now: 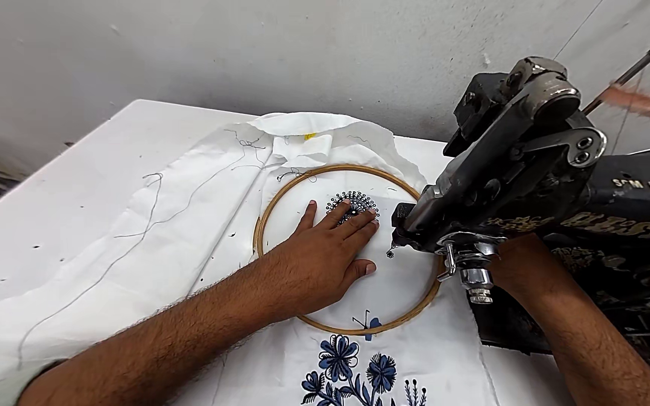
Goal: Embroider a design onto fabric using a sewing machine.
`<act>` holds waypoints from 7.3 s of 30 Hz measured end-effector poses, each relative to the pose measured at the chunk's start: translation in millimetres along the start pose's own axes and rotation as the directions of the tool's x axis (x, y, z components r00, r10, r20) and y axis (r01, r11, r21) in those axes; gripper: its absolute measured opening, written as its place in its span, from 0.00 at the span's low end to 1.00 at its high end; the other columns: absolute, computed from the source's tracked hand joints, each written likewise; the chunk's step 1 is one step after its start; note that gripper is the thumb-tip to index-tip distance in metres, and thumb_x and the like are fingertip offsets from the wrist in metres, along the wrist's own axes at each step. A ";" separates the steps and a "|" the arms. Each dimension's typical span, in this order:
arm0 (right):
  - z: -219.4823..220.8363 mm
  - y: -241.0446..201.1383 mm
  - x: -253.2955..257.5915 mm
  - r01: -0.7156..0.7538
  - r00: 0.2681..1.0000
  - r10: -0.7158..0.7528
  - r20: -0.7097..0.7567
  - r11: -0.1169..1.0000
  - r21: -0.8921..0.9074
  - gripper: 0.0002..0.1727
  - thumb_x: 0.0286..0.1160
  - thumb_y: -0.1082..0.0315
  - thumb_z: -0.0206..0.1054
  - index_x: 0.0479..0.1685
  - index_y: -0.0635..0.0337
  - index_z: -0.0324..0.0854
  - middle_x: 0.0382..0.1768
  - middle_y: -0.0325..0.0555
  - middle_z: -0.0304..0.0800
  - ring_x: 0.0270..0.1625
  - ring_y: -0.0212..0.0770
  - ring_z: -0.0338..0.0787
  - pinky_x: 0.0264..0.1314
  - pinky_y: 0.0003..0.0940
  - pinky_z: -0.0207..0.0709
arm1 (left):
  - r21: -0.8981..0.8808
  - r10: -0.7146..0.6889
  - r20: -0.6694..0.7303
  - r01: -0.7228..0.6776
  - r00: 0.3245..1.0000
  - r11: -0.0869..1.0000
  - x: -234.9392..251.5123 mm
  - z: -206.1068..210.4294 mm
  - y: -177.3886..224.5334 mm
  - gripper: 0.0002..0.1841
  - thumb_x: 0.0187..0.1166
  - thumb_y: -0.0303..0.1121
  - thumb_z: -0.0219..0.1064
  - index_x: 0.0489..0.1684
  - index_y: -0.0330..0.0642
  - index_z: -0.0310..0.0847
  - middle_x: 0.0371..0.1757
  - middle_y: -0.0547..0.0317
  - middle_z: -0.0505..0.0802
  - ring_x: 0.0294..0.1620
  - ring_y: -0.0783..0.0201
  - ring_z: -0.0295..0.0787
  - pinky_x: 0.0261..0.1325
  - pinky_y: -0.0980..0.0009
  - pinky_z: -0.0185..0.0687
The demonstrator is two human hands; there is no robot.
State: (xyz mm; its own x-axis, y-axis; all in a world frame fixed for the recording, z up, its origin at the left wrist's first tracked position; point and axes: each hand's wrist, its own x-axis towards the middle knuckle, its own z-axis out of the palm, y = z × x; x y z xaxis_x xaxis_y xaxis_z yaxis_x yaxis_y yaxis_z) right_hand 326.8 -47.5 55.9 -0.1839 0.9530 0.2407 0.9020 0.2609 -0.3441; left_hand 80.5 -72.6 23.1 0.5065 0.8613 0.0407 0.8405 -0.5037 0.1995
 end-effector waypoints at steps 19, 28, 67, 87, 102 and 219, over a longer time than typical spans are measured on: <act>-1.4 -0.5 2.9 0.026 1.000 -0.025 0.019 0.999 -0.031 0.07 0.63 0.79 0.79 0.35 0.71 0.86 0.37 0.65 0.88 0.45 0.60 0.89 0.47 0.60 0.76 | -0.002 0.007 0.012 -0.007 1.000 1.000 -0.3 1.1 6.6 0.33 0.92 0.56 0.41 0.91 0.50 0.64 0.93 0.63 0.65 0.96 0.50 0.49 0.86 0.25 0.40; 2.6 -1.3 -2.8 -0.041 0.999 0.043 -0.022 0.997 0.066 0.05 0.66 0.80 0.74 0.38 0.72 0.84 0.37 0.64 0.87 0.45 0.56 0.88 0.46 0.57 0.76 | 0.004 -0.011 0.023 0.011 1.000 1.000 -1.0 -1.2 4.5 0.33 0.92 0.56 0.41 0.91 0.49 0.64 0.93 0.63 0.65 0.96 0.49 0.50 0.85 0.23 0.41; -0.4 -8.9 -4.9 -0.078 0.997 0.077 0.025 0.996 0.044 0.07 0.70 0.77 0.74 0.41 0.72 0.84 0.39 0.64 0.88 0.47 0.58 0.88 0.49 0.58 0.76 | 0.016 -0.027 0.050 0.026 0.998 1.000 -5.0 -6.1 8.2 0.33 0.92 0.54 0.43 0.91 0.47 0.63 0.94 0.62 0.65 0.95 0.48 0.51 0.83 0.21 0.44; 4.9 -5.9 -7.4 -0.103 0.995 0.104 0.001 0.988 0.117 0.05 0.69 0.78 0.74 0.38 0.71 0.83 0.34 0.58 0.86 0.41 0.48 0.86 0.44 0.48 0.75 | 0.018 -0.041 0.043 0.040 0.998 0.999 -3.3 -5.6 4.5 0.33 0.92 0.55 0.42 0.92 0.48 0.62 0.94 0.63 0.64 0.96 0.49 0.50 0.83 0.21 0.43; 10.2 -0.6 -9.7 0.016 0.999 -0.011 -0.050 0.994 0.110 0.11 0.65 0.74 0.73 0.43 0.71 0.84 0.39 0.59 0.88 0.44 0.47 0.88 0.47 0.46 0.77 | 0.024 -0.050 0.055 0.049 0.997 0.999 -6.9 -8.7 5.1 0.33 0.92 0.54 0.44 0.92 0.48 0.62 0.93 0.63 0.65 0.95 0.48 0.52 0.82 0.20 0.46; 27.4 18.4 -8.5 0.119 0.985 -0.099 -0.139 0.983 0.142 0.11 0.68 0.70 0.69 0.45 0.69 0.83 0.38 0.56 0.87 0.42 0.40 0.87 0.47 0.37 0.78 | 0.009 -0.064 0.030 0.064 0.997 0.998 2.0 -6.6 -4.9 0.33 0.93 0.55 0.40 0.93 0.50 0.61 0.94 0.64 0.64 0.95 0.49 0.51 0.83 0.20 0.42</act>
State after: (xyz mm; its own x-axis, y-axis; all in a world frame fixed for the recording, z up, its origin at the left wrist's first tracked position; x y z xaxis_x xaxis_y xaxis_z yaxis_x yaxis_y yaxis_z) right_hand 334.3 -46.5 22.7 -0.2166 0.8917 0.3973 0.8092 0.3917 -0.4380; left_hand 76.1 -67.9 28.6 0.4569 0.8895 -0.0019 0.8731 -0.4480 0.1925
